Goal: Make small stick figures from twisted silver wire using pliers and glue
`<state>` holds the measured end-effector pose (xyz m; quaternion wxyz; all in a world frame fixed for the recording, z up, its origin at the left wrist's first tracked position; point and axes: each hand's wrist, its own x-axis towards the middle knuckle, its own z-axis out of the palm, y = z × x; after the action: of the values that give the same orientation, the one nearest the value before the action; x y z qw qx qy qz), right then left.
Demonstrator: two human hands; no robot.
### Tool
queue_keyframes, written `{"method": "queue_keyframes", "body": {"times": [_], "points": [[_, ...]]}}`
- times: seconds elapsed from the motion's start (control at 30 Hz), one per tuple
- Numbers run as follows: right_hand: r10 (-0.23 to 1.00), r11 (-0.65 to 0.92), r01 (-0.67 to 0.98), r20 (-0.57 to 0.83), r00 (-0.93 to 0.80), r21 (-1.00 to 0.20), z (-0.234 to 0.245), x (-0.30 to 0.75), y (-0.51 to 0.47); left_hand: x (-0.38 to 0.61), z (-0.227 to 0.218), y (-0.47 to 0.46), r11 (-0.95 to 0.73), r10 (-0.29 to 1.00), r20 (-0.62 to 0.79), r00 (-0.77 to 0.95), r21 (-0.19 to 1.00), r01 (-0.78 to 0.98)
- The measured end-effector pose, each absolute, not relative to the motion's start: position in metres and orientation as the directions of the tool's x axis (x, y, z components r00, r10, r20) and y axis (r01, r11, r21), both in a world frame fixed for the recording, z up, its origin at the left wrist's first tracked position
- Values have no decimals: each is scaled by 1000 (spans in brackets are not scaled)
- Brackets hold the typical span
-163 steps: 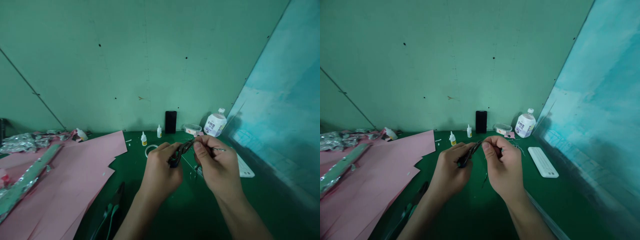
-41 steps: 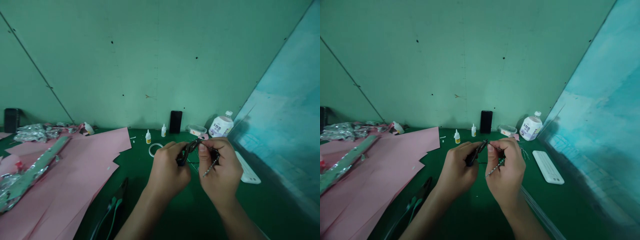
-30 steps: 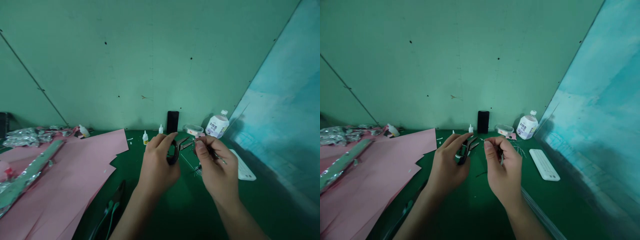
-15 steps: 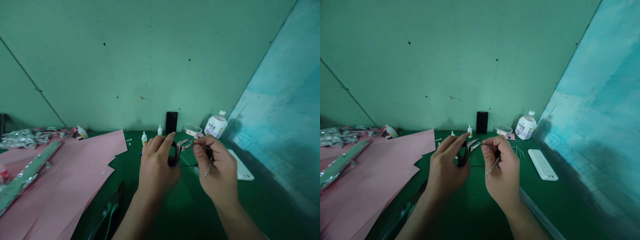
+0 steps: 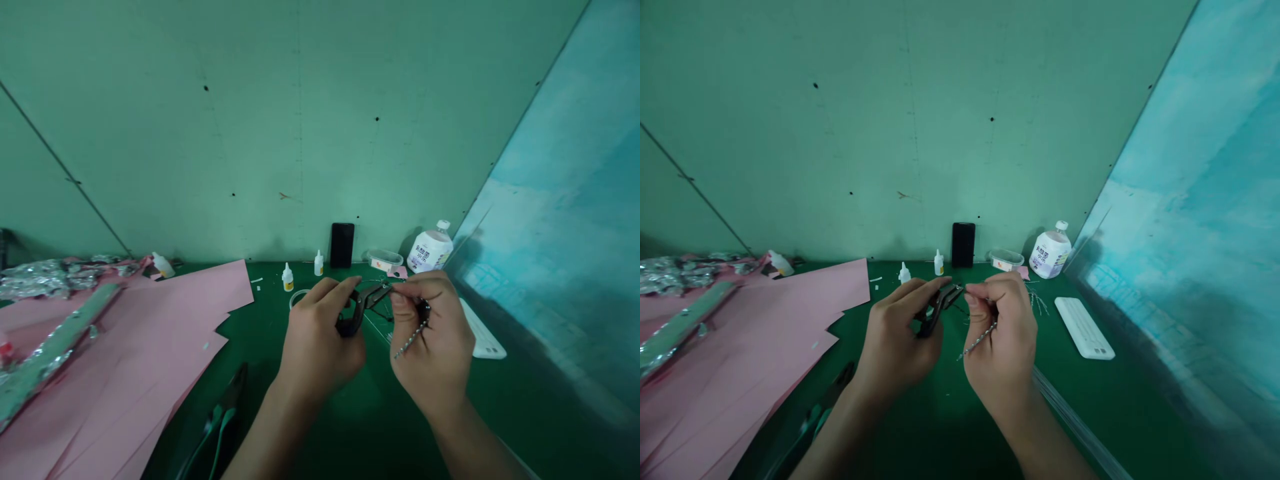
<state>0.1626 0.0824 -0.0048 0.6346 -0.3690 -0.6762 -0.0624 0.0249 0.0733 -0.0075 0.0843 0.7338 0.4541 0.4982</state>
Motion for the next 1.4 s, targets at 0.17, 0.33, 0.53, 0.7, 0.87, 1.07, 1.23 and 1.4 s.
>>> {"method": "queue_keyframes", "body": {"times": [0.17, 0.33, 0.53, 0.7, 0.87, 1.07, 1.23, 1.4], "points": [[425, 721, 570, 901, 87, -395, -4, 163, 81, 24, -7, 75, -582, 737, 669, 94, 558, 591], [435, 717, 568, 896, 87, -404, -4, 163, 82, 24, -8, 75, -583, 732, 674, 93, 551, 597], [396, 720, 590, 914, 85, -367, -4, 163, 82, 25, -9, 75, -588, 730, 676, 99, 548, 594], [221, 696, 695, 975, 32, -181, -3, 164, 82, 25, -7, 74, -598, 732, 669, 124, 545, 588], [124, 661, 743, 992, 23, -100, -3, 163, 83, 26, -7, 73, -606, 727, 676, 121, 547, 578], [148, 674, 728, 988, 32, -125, -4, 164, 83, 27, -8, 74, -621, 736, 666, 122, 592, 514], [212, 707, 683, 976, 43, -184, -4, 164, 82, 29, -8, 74, -626, 744, 655, 130, 617, 477], [257, 727, 644, 964, 66, -238, -5, 162, 82, 30, -9, 74, -631, 744, 658, 118, 632, 451]]}}
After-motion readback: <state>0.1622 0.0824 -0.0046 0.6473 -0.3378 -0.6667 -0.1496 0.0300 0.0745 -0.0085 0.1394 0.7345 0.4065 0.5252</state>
